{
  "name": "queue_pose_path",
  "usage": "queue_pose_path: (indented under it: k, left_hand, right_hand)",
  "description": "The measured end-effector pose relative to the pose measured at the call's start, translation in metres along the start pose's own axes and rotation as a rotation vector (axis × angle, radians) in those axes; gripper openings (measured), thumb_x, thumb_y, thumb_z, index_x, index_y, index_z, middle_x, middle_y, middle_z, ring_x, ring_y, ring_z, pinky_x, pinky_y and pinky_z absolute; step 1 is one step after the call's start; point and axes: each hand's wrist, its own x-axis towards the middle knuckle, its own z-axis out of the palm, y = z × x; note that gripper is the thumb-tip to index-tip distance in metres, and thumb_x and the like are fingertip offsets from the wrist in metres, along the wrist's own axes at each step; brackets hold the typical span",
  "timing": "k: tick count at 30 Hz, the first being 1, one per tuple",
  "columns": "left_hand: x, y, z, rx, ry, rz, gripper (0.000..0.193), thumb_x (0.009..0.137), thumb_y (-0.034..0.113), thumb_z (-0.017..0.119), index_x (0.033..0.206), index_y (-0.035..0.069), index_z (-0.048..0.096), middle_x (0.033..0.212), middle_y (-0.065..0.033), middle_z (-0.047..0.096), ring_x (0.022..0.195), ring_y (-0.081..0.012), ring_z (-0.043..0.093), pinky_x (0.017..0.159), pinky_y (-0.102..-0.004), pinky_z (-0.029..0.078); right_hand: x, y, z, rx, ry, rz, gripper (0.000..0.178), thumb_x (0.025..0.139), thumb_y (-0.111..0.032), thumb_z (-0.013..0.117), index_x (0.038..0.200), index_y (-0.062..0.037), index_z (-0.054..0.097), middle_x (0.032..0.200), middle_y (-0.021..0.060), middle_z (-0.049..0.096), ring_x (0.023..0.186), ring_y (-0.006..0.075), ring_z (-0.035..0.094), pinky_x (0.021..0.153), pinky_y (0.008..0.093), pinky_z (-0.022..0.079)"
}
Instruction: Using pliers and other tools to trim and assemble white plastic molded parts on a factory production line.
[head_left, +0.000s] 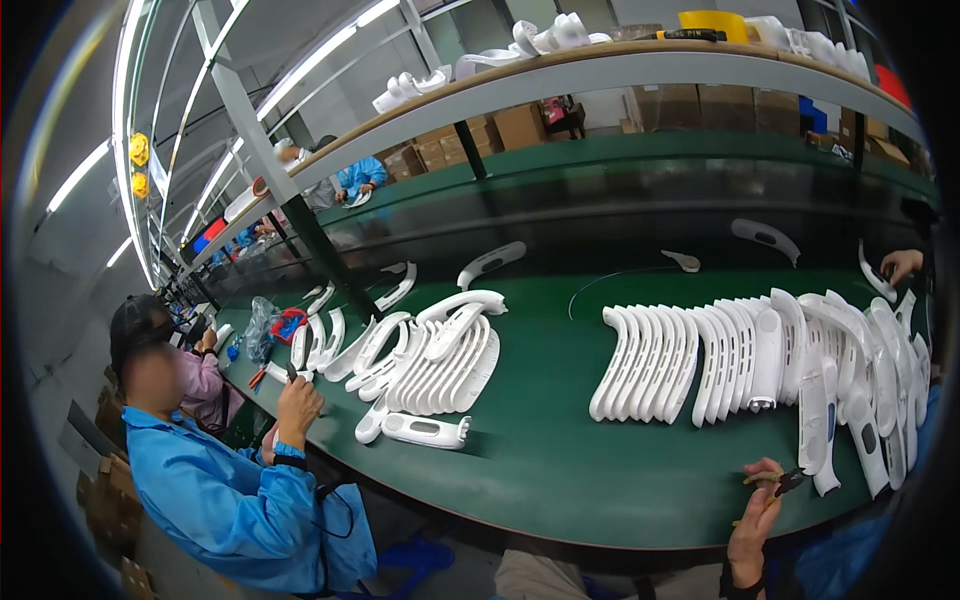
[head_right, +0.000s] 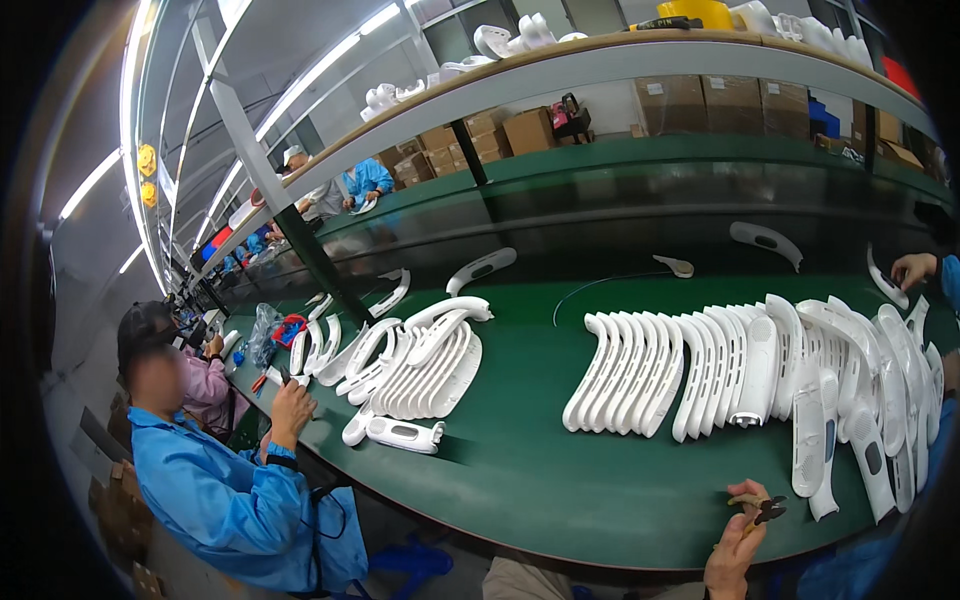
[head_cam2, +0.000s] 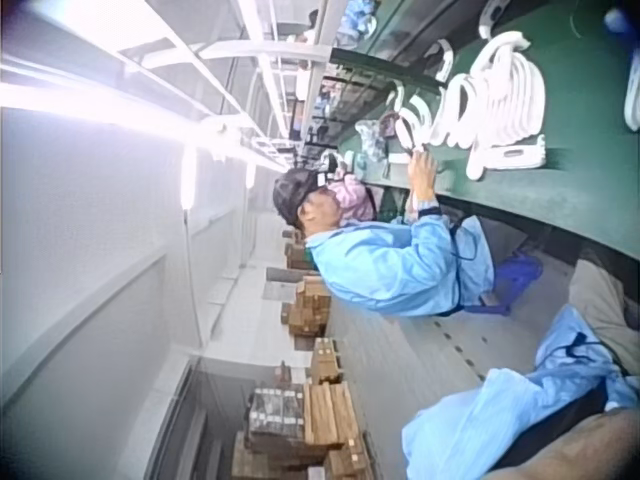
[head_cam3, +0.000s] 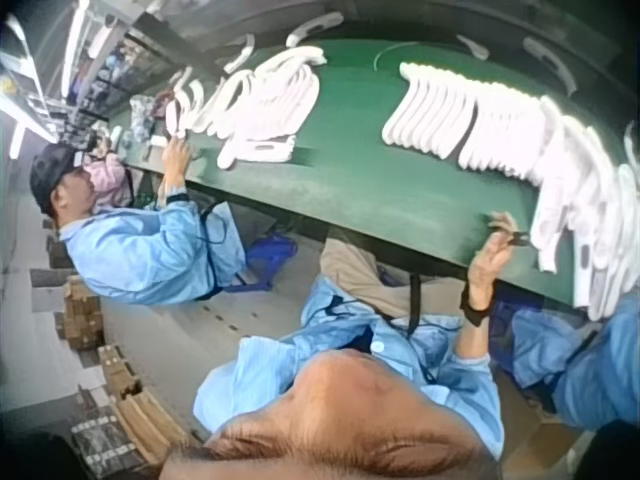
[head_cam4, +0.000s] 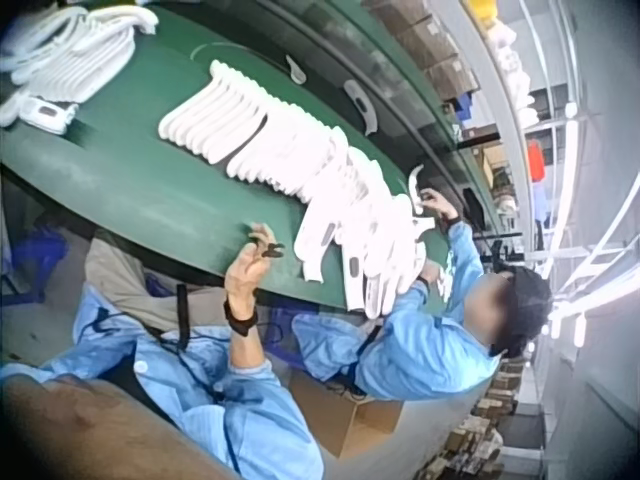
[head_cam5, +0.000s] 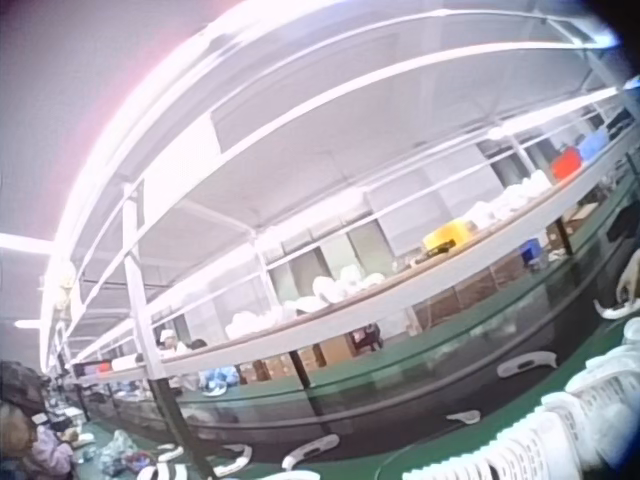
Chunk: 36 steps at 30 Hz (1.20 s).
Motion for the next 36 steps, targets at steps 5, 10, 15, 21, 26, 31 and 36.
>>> queue_pose_path:
  k: [5, 10, 15, 21, 26, 31, 36]
  left_hand:
    - [-0.002, 0.001, -0.005, 0.000, -0.009, -0.021, 0.024, 0.093, 0.023, 0.058, 0.083, 0.001, 0.064, 0.076, -0.0095, 0.063, 0.063, -0.0183, 0.058, 0.055, -0.0326, 0.045]
    - [0.000, 0.003, -0.010, 0.004, -0.021, -0.048, 0.023, 0.092, 0.022, 0.058, 0.084, 0.001, 0.064, 0.077, -0.0101, 0.063, 0.064, -0.0191, 0.059, 0.054, -0.0329, 0.046]
    - [-0.001, 0.004, -0.014, 0.007, -0.025, -0.056, 0.023, 0.092, 0.021, 0.058, 0.084, 0.001, 0.065, 0.078, -0.0106, 0.063, 0.064, -0.0198, 0.060, 0.054, -0.0331, 0.047]
    - [0.004, 0.010, -0.026, 0.054, -0.106, -0.068, 0.021, 0.091, 0.019, 0.058, 0.085, 0.000, 0.065, 0.079, -0.0112, 0.063, 0.064, -0.0207, 0.062, 0.053, -0.0334, 0.047]
    - [0.014, 0.010, -0.075, 0.176, -0.432, -0.128, 0.021, 0.091, 0.018, 0.058, 0.086, -0.001, 0.065, 0.080, -0.0118, 0.064, 0.065, -0.0215, 0.063, 0.053, -0.0337, 0.048]
    - [0.064, 0.171, -0.095, 0.677, -0.651, 0.597, 0.019, 0.092, 0.007, 0.049, 0.103, -0.004, 0.058, 0.084, -0.0168, 0.062, 0.068, -0.0266, 0.066, 0.052, -0.0347, 0.053]
    - [0.195, 0.420, -0.038, 0.594, -0.128, 0.978, 0.020, 0.090, 0.018, 0.058, 0.085, 0.000, 0.066, 0.067, -0.0054, 0.066, 0.060, -0.0131, 0.063, 0.057, -0.0289, 0.049]
  right_hand:
    - [-0.003, 0.000, 0.002, -0.024, 0.045, 0.000, 0.040, 0.099, -0.024, 0.034, 0.129, 0.0027, 0.039, 0.114, 0.0139, 0.050, 0.107, 0.0219, 0.048, 0.097, 0.0356, 0.035]
    - [0.000, 0.000, 0.003, -0.030, 0.027, -0.011, 0.039, 0.098, -0.020, 0.033, 0.129, 0.0028, 0.040, 0.115, 0.0131, 0.048, 0.108, 0.0219, 0.047, 0.098, 0.0356, 0.035]
    - [0.000, -0.005, 0.005, -0.041, 0.025, -0.008, 0.038, 0.099, -0.021, 0.034, 0.128, 0.0026, 0.040, 0.114, 0.0124, 0.048, 0.107, 0.0216, 0.047, 0.098, 0.0354, 0.034]
    - [0.002, 0.001, 0.000, -0.052, 0.016, 0.001, 0.040, 0.100, -0.025, 0.035, 0.128, 0.0027, 0.040, 0.113, 0.0131, 0.049, 0.107, 0.0218, 0.047, 0.097, 0.0352, 0.035]
    - [0.003, -0.008, 0.015, -0.060, -0.033, -0.007, 0.041, 0.099, -0.024, 0.039, 0.131, 0.0032, 0.039, 0.115, 0.0139, 0.049, 0.107, 0.0220, 0.048, 0.098, 0.0350, 0.035]
    - [-0.003, 0.006, -0.003, 0.012, 0.043, 0.032, 0.042, 0.098, -0.017, 0.042, 0.134, 0.0038, 0.036, 0.116, 0.0151, 0.048, 0.109, 0.0218, 0.048, 0.100, 0.0345, 0.035]
    - [-0.003, 0.003, -0.001, -0.007, 0.023, 0.074, 0.041, 0.097, -0.015, 0.042, 0.133, 0.0041, 0.035, 0.116, 0.0153, 0.049, 0.108, 0.0216, 0.048, 0.101, 0.0353, 0.035]
